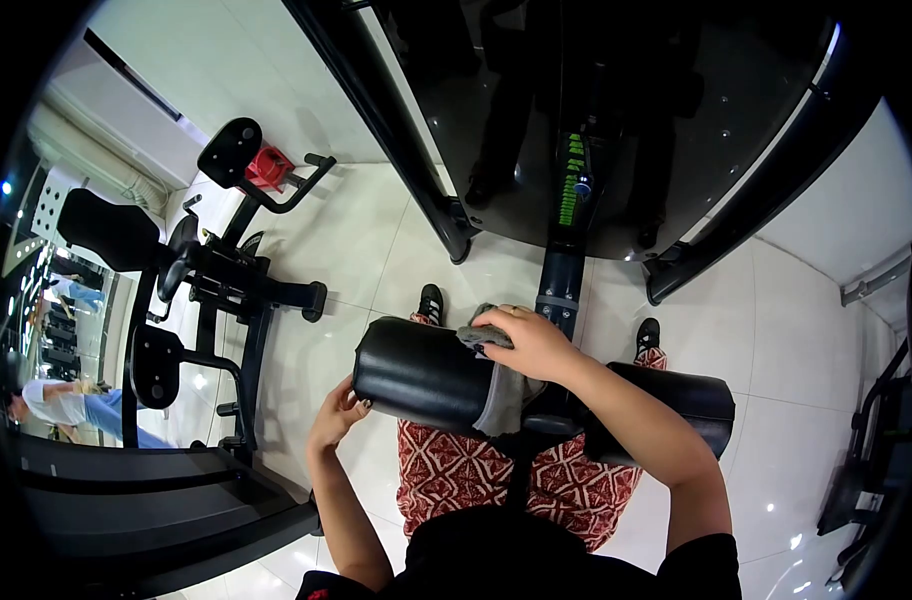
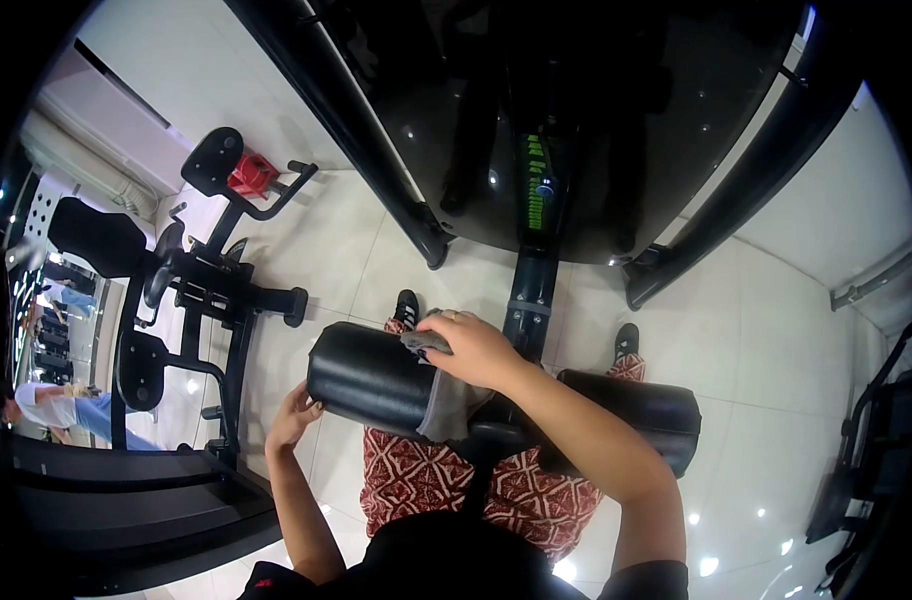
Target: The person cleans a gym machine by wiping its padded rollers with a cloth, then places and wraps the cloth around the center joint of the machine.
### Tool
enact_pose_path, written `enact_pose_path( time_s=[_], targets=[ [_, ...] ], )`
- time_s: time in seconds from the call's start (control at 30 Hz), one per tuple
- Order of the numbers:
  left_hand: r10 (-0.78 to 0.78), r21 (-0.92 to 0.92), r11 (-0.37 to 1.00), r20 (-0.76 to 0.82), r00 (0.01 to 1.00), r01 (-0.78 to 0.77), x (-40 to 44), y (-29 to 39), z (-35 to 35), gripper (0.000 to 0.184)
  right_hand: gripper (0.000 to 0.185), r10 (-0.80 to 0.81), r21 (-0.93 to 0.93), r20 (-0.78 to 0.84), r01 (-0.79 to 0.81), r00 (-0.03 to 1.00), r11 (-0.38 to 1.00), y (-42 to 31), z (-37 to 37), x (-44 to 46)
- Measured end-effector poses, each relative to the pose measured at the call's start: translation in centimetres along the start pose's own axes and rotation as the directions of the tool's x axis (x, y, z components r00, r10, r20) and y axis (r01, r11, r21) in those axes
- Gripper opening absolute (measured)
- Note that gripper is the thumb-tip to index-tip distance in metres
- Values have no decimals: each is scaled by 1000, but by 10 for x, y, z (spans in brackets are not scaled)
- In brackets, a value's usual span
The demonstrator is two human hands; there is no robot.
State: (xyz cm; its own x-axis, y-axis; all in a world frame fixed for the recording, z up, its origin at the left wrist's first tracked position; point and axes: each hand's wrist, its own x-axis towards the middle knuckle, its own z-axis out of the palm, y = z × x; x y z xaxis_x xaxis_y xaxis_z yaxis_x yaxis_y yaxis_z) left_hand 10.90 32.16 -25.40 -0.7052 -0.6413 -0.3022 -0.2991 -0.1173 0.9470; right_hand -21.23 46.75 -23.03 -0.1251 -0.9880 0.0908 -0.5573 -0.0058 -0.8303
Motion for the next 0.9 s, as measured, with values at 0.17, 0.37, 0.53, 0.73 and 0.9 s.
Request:
enact_pose_path(
  time_s=[0.17, 0.37, 0.53, 0.73, 0.9],
  targets=[
    [-119, -1, 992, -229, 966, 122, 19, 17, 3, 56, 31, 15, -19, 6, -15, 1000, 1000, 0, -2, -1],
    [43, 529, 820, -440, 897, 220, 47, 51, 36, 58, 33, -43, -48, -12, 42, 999, 998, -2, -2, -4],
    [-89, 334, 915, -378, 921, 226, 37, 52, 37, 56, 34, -46, -47, -4, 46, 999, 998, -6, -4, -5],
    [-21, 302, 947, -294, 956, 113, 10, 20, 13, 69, 32, -38, -10, 1, 38, 999, 999, -3, -2, -3],
    [-140, 416, 875, -272, 952, 247, -16, -10, -2, 93, 32, -29, -6, -6, 29, 1000, 1000, -4, -2, -4]
  ],
)
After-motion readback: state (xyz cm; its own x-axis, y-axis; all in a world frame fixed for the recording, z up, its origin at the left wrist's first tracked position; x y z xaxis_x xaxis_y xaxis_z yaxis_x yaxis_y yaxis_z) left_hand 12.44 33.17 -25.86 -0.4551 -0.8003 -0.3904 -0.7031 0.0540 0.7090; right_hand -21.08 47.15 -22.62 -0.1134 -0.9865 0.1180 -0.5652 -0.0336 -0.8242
